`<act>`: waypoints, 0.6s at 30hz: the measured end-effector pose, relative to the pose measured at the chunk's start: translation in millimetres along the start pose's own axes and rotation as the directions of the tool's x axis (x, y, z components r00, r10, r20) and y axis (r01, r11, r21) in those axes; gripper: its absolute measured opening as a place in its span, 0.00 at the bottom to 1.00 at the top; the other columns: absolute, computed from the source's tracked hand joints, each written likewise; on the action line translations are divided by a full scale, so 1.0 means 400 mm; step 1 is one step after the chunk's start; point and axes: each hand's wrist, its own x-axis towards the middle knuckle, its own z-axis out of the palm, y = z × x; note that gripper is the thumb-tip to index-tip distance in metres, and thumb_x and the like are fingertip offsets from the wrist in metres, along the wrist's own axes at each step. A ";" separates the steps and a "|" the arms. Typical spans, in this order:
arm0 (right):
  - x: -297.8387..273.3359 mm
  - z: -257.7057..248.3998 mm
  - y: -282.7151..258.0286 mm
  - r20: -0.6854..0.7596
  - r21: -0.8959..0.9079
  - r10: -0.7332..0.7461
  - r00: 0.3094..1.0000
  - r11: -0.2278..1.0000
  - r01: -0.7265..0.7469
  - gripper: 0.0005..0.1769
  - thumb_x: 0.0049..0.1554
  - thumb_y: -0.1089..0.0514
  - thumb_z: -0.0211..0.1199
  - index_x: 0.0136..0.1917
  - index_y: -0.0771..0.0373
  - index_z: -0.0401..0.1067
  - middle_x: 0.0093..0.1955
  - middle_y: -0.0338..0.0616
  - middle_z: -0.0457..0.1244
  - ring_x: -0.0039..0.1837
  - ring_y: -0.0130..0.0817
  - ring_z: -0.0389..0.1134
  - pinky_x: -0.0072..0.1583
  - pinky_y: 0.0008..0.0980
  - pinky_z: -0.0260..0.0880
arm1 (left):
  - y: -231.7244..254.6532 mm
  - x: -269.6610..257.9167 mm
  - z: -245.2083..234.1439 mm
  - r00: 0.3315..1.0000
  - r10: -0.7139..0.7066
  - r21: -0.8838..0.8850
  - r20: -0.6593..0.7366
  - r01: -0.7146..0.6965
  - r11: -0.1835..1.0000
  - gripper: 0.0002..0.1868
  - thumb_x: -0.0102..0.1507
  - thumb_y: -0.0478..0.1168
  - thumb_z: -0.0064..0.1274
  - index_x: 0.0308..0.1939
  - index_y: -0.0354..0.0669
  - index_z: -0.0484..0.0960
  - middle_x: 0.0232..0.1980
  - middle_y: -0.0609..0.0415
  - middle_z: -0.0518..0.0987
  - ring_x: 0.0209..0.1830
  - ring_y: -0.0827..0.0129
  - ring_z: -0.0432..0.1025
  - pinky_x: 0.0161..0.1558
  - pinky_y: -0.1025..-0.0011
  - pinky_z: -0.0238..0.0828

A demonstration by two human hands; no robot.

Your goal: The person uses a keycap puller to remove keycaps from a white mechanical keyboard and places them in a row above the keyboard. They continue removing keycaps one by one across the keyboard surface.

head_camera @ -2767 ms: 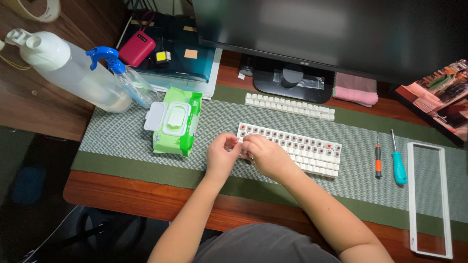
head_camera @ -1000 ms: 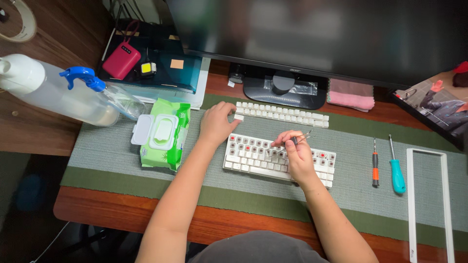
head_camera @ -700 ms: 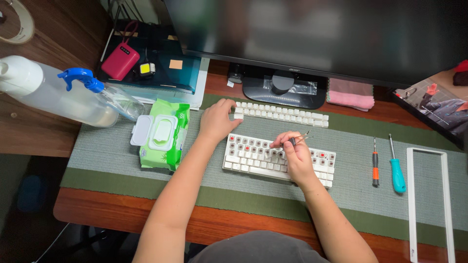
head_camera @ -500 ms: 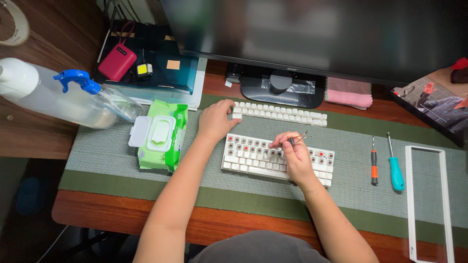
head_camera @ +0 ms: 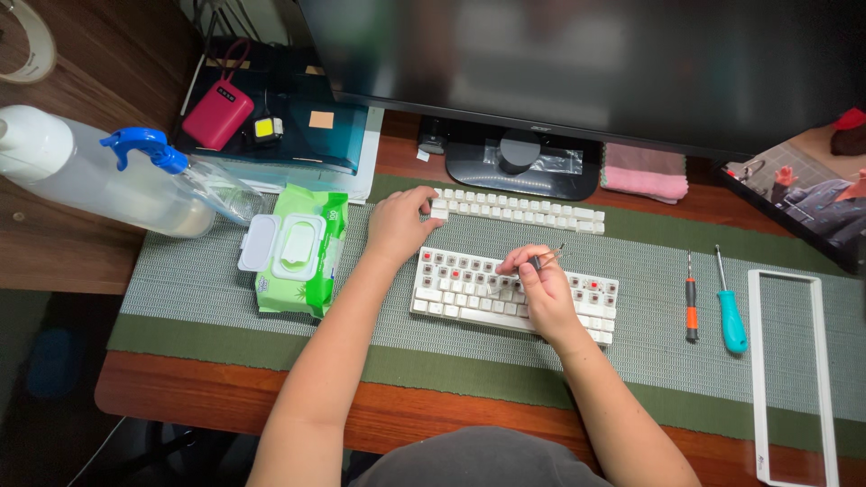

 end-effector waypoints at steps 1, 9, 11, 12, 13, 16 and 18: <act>0.000 -0.002 -0.001 -0.007 -0.044 -0.025 1.000 0.999 0.025 0.07 0.69 0.57 0.51 0.55 0.63 0.62 0.54 0.45 0.62 0.58 0.33 0.65 0.65 0.35 0.67 | 0.004 0.000 -0.005 1.000 0.010 -0.006 -0.007 -0.010 1.000 0.24 0.51 0.45 0.71 0.49 0.50 0.82 0.35 0.63 0.80 0.42 0.63 0.76 0.44 0.59 0.72; 0.002 -0.005 -0.010 0.027 -0.066 -0.065 0.998 0.996 0.067 0.08 0.67 0.58 0.59 0.55 0.65 0.66 0.55 0.44 0.60 0.55 0.32 0.67 0.58 0.33 0.71 | 0.075 -0.123 -0.054 0.996 -0.092 -0.352 0.000 0.086 0.932 0.14 0.58 0.43 0.64 0.47 0.49 0.84 0.43 0.58 0.80 0.35 0.61 0.76 0.40 0.64 0.75; 0.001 0.006 -0.001 0.054 0.106 -0.030 0.998 0.994 0.024 0.08 0.67 0.59 0.58 0.56 0.65 0.66 0.55 0.47 0.63 0.55 0.35 0.69 0.58 0.36 0.73 | 0.099 -0.201 -0.053 0.974 0.204 -0.388 -0.101 -0.227 0.893 0.10 0.58 0.40 0.63 0.42 0.45 0.84 0.45 0.56 0.81 0.46 0.62 0.77 0.47 0.64 0.76; 0.002 0.015 0.005 0.073 0.192 -0.015 0.997 0.981 0.001 0.08 0.67 0.59 0.57 0.56 0.65 0.66 0.55 0.49 0.64 0.55 0.36 0.70 0.59 0.37 0.74 | 0.109 -0.236 -0.052 0.938 0.318 -0.344 -0.135 -0.345 0.873 0.10 0.58 0.40 0.63 0.42 0.46 0.85 0.45 0.55 0.81 0.46 0.60 0.77 0.48 0.63 0.74; 0.000 0.021 0.009 0.085 0.199 0.036 0.996 0.979 -0.052 0.08 0.67 0.59 0.56 0.56 0.66 0.66 0.54 0.50 0.65 0.55 0.37 0.71 0.58 0.38 0.75 | 0.117 -0.269 -0.050 0.889 0.429 -0.295 -0.161 -0.458 0.839 0.10 0.57 0.40 0.63 0.42 0.47 0.86 0.46 0.55 0.82 0.46 0.59 0.76 0.48 0.61 0.73; -0.010 0.044 0.017 0.130 0.217 0.155 0.979 0.959 -0.181 0.08 0.66 0.60 0.54 0.56 0.67 0.66 0.53 0.52 0.66 0.54 0.40 0.73 0.57 0.40 0.76 | 0.124 -0.333 -0.044 0.934 0.335 -0.272 -0.122 -0.356 0.894 0.07 0.59 0.40 0.63 0.39 0.46 0.84 0.40 0.57 0.82 0.43 0.60 0.76 0.48 0.61 0.73; -0.014 0.063 0.021 0.179 0.225 0.187 0.966 0.948 -0.225 0.08 0.66 0.61 0.53 0.56 0.67 0.65 0.52 0.52 0.67 0.54 0.41 0.73 0.57 0.40 0.77 | 0.113 -0.351 -0.048 0.935 0.335 -0.284 -0.115 -0.354 0.891 0.06 0.59 0.40 0.64 0.38 0.46 0.84 0.38 0.57 0.82 0.41 0.60 0.76 0.47 0.61 0.73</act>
